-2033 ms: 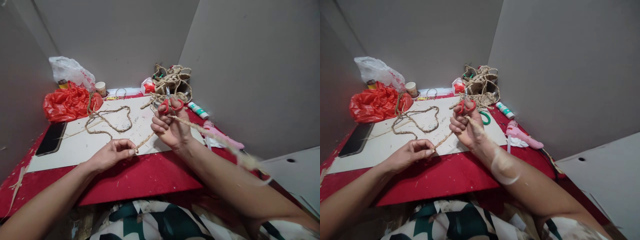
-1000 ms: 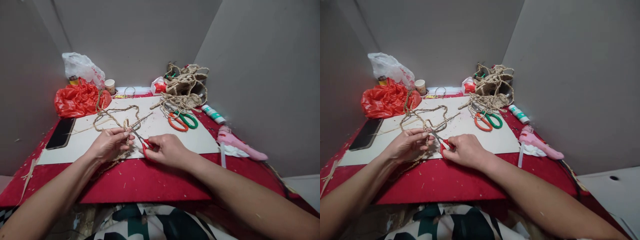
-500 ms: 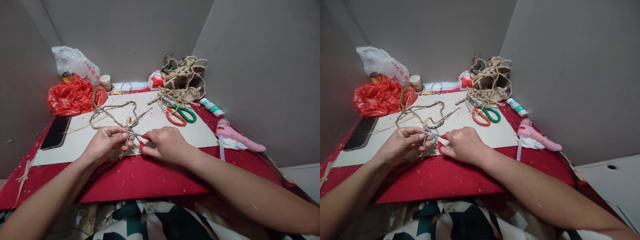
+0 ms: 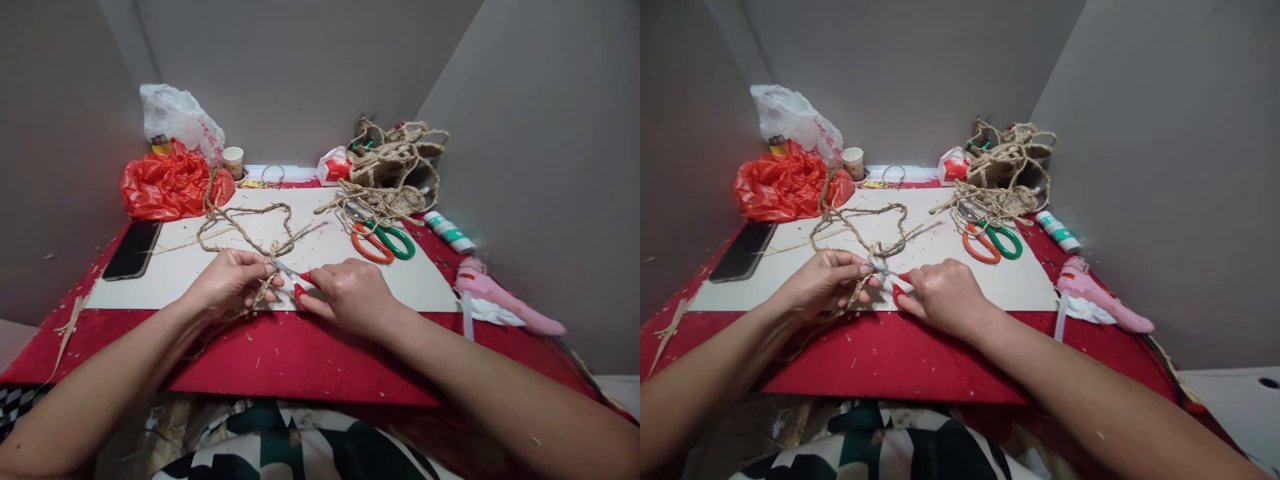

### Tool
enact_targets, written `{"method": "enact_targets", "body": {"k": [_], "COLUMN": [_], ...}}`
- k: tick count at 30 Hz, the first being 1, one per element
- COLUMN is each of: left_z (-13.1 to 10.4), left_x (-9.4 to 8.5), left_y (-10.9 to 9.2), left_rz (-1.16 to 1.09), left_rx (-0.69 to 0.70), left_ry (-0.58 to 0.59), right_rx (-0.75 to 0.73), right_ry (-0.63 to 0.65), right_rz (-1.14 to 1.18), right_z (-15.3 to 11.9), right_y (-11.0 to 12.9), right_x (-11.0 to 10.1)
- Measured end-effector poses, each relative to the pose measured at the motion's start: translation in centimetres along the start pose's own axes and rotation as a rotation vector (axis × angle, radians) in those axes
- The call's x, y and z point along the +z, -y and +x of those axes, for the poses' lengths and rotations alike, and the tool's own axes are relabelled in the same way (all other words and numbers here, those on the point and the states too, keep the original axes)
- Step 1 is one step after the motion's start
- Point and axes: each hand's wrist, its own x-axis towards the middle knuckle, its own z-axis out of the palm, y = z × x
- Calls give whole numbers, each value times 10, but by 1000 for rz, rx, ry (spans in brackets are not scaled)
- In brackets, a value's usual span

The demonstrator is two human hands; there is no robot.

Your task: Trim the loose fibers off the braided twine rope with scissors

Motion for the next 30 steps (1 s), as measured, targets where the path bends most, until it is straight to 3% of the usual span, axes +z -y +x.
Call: {"method": "enact_targets", "body": {"k": [3, 8, 16, 30], "left_z": [0, -2, 2, 3], "left_x": [-3, -3, -2, 1], "left_y": [-2, -4, 2, 4], "left_rz": [-2, 19, 24, 91], "left_rx": [17, -12, 20, 59], "left_ry": [46, 20, 12, -19], "right_rx": [-19, -43, -17, 13], "right_ry": [-45, -65, 66, 141], "right_rz": [-2, -3, 54, 189], "right_z": [0, 1, 3, -2], "right_y": [-2, -2, 0, -5], "right_x": [1, 2, -1, 0]}}
